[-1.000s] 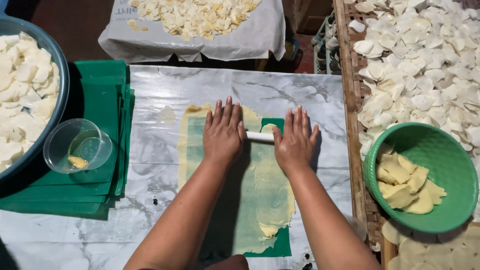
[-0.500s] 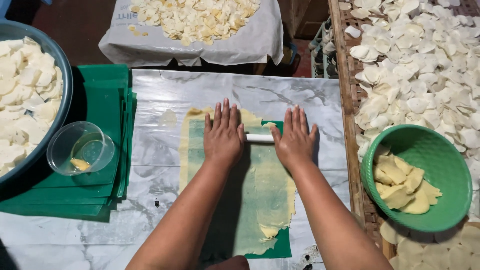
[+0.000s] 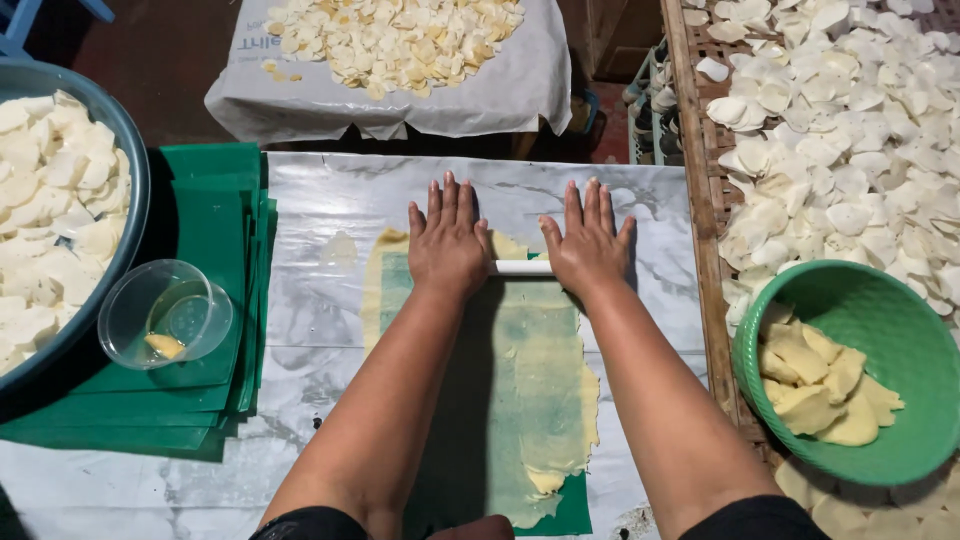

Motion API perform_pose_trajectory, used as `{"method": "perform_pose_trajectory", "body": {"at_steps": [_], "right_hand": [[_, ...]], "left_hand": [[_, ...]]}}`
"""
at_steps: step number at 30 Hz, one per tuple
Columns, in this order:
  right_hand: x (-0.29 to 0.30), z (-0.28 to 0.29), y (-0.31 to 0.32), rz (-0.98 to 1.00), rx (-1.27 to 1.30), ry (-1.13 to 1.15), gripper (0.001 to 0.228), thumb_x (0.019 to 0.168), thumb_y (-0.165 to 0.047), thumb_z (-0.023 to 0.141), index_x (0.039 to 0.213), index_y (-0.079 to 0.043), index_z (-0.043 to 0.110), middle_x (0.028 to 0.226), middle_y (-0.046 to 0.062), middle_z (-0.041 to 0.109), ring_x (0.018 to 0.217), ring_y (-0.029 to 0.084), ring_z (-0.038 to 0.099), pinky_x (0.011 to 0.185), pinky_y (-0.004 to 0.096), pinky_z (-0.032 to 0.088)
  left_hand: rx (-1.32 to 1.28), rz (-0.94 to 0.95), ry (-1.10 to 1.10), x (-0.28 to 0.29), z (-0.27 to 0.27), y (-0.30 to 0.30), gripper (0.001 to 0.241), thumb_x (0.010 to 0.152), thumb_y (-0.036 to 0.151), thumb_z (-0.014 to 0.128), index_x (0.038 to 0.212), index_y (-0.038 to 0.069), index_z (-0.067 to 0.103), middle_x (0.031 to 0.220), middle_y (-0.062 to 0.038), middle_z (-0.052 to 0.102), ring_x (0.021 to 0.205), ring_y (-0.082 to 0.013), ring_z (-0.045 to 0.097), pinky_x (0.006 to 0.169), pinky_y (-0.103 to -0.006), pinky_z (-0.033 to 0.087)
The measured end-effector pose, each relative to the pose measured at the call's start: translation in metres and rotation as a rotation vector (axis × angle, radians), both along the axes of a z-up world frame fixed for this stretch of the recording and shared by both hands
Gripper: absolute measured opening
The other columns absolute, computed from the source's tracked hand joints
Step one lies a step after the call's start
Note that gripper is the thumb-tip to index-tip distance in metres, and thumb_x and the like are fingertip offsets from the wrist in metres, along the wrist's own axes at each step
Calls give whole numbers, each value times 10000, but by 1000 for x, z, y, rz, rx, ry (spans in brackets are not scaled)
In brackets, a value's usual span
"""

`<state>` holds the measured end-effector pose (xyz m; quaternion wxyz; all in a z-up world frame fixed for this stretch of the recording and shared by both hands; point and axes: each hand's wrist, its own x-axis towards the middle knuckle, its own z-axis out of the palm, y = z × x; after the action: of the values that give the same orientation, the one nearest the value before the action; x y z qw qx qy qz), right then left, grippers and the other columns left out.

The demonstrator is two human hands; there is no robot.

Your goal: Roll out a thin sheet of dough or paste using a small rolling pin on a flat surface.

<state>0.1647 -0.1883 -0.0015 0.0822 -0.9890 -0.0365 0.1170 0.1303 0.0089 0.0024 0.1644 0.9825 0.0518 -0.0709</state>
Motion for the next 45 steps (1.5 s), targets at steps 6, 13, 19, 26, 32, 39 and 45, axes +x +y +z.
{"method": "perform_pose_trajectory", "body": {"at_steps": [6, 13, 19, 26, 32, 39, 45], "right_hand": [[11, 14, 8, -29, 3, -37, 813, 1038, -696, 149, 1668, -186, 83, 1730, 173, 6, 1605, 307, -41, 1217, 697, 63], [-50, 3, -4, 0, 101, -199, 781, 1066, -661, 205, 1668, -169, 131, 1729, 177, 82, 1602, 320, 28, 1216, 666, 47], [-104, -9, -21, 57, 40, -253, 796, 1044, -602, 341, 1638, -88, 215, 1708, 194, 192, 1592, 318, 127, 1237, 599, 102], [-161, -8, -39, 98, 71, -91, 889, 1033, -673, 328, 1615, -12, 208, 1681, 230, 208, 1580, 355, 133, 1258, 561, 58], [-169, -5, -33, 105, 36, -134, 891, 1032, -628, 365, 1613, 19, 171, 1682, 254, 176, 1577, 386, 111, 1257, 580, 45], [-91, -10, -18, 57, 8, -173, 786, 1078, -602, 252, 1618, -31, 264, 1697, 208, 223, 1592, 333, 134, 1249, 622, 5], [-32, 1, -8, 45, 56, -93, 745, 1065, -637, 172, 1660, -189, 150, 1724, 132, 162, 1604, 274, 80, 1233, 666, 12]], "left_hand": [[9, 4, -23, 10, 12, 1, 699, 1065, 480, 210, 1661, 123, 125, 1744, -109, 12, 1609, -299, -7, 1269, -584, -34], [35, 5, -4, -46, 16, -9, 694, 1065, 494, 195, 1657, 137, 129, 1743, -104, 9, 1602, -292, -17, 1265, -576, -57], [43, -44, -20, -111, 14, -14, 670, 1076, 501, 227, 1661, 187, 141, 1739, -102, 68, 1593, -313, 61, 1265, -552, 60], [71, -121, -2, -170, -4, -13, 663, 1059, 474, 307, 1655, 232, 148, 1731, -72, 108, 1584, -271, 106, 1272, -472, 54], [84, -113, -47, -170, -7, -16, 647, 1062, 483, 303, 1644, 219, 202, 1719, -90, 157, 1572, -282, 148, 1271, -456, 81], [30, -48, -85, -100, -3, -11, 649, 1079, 520, 223, 1622, 170, 286, 1713, -100, 209, 1579, -325, 160, 1272, -477, 136], [41, -19, 12, -44, 0, -4, 660, 1077, 495, 140, 1655, 180, 175, 1740, -84, 74, 1603, -304, 30, 1286, -521, -1]]}}
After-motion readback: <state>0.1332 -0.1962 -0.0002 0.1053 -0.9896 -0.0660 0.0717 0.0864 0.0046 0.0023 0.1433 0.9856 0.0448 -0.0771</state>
